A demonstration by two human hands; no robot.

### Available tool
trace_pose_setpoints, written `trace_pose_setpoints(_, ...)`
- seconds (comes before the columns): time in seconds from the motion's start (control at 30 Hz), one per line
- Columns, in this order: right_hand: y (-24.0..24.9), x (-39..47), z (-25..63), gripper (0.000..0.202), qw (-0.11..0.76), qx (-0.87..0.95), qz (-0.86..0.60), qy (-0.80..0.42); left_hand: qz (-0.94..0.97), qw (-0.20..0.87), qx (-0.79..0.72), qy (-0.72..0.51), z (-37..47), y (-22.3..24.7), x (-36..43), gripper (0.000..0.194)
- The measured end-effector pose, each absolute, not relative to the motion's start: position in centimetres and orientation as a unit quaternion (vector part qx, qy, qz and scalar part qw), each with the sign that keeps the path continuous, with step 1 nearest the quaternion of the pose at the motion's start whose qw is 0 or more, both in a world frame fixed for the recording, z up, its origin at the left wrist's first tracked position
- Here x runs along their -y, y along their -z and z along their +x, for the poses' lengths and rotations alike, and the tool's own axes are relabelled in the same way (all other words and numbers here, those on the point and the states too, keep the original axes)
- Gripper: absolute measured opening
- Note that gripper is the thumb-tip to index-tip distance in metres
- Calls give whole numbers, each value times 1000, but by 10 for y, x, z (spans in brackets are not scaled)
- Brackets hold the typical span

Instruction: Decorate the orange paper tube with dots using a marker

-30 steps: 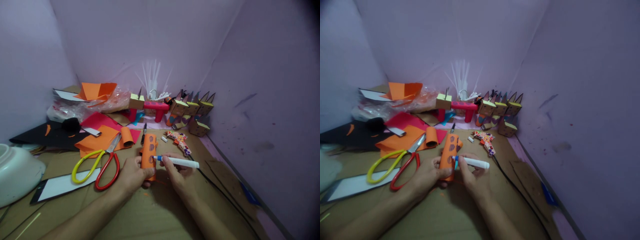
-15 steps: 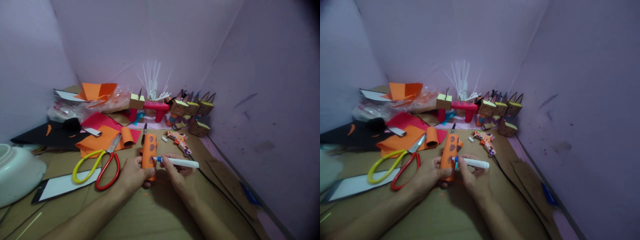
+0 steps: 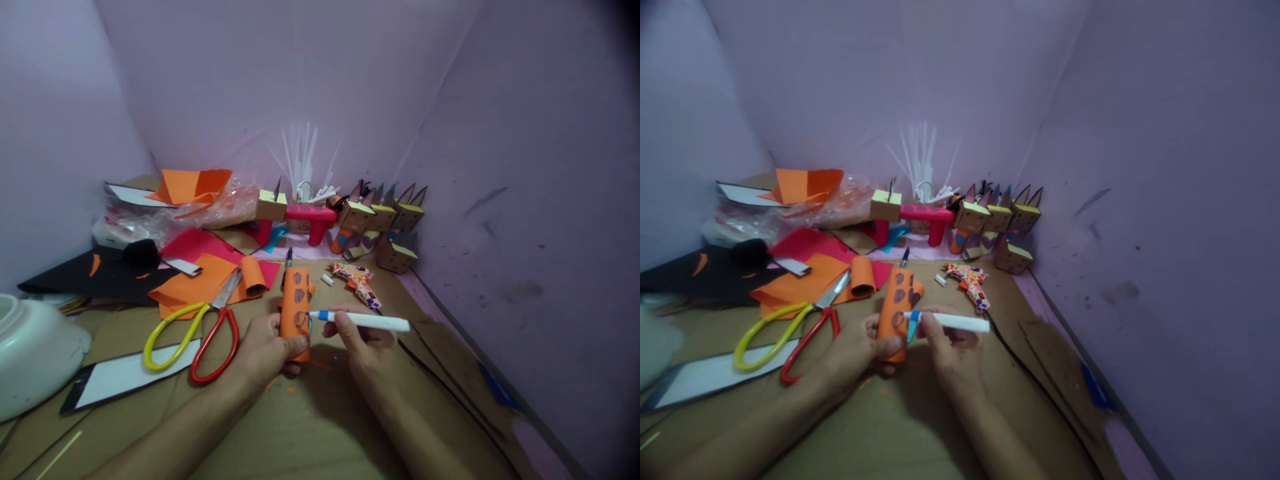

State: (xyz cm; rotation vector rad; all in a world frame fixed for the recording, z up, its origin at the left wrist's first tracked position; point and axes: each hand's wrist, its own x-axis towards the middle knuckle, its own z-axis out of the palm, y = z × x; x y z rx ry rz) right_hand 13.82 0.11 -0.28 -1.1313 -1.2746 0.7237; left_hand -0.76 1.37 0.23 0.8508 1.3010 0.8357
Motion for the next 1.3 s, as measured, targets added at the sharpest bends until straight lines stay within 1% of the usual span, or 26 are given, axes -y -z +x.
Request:
trace_pose_setpoints(0.07, 1, -3, 140, 20, 637, 513, -477, -322, 372, 642, -561, -367, -8, -4, -13, 29)
trace_pose_setpoints(0.13, 0, -5, 141, 19, 645, 497, -480, -328, 374, 645, -555, -369, -9, -6, -13, 25)
trace_pose_setpoints(0.4, 8, -1, 137, 15, 570, 565, -499, -328, 376, 639, -559, -371, -7, -7, -12, 22)
trace_pose_setpoints(0.57, 6, 3, 137, 24, 543, 595, -506, -310, 365, 632, -570, -378, -6, -7, -14, 24)
trace_pose_setpoints(0.77, 6, 4, 135, 22, 546, 585, -527, -286, 367, 629, -578, -367, -6, -8, -13, 23)
trace_pose_setpoints(1.03, 10, 1, 138, 17, 540, 596, -508, -309, 374, 626, -584, -357, -5, -11, -12, 19)
trace_pose_setpoints(1.2, 7, 2, 139, 22, 545, 576, -531, -298, 369, 624, -584, -366, -5, -10, -13, 21)
trace_pose_setpoints(1.3, 8, 1, 140, 24, 545, 576, -523, -313, 367, 623, -584, -369, -5, -10, -13, 22)
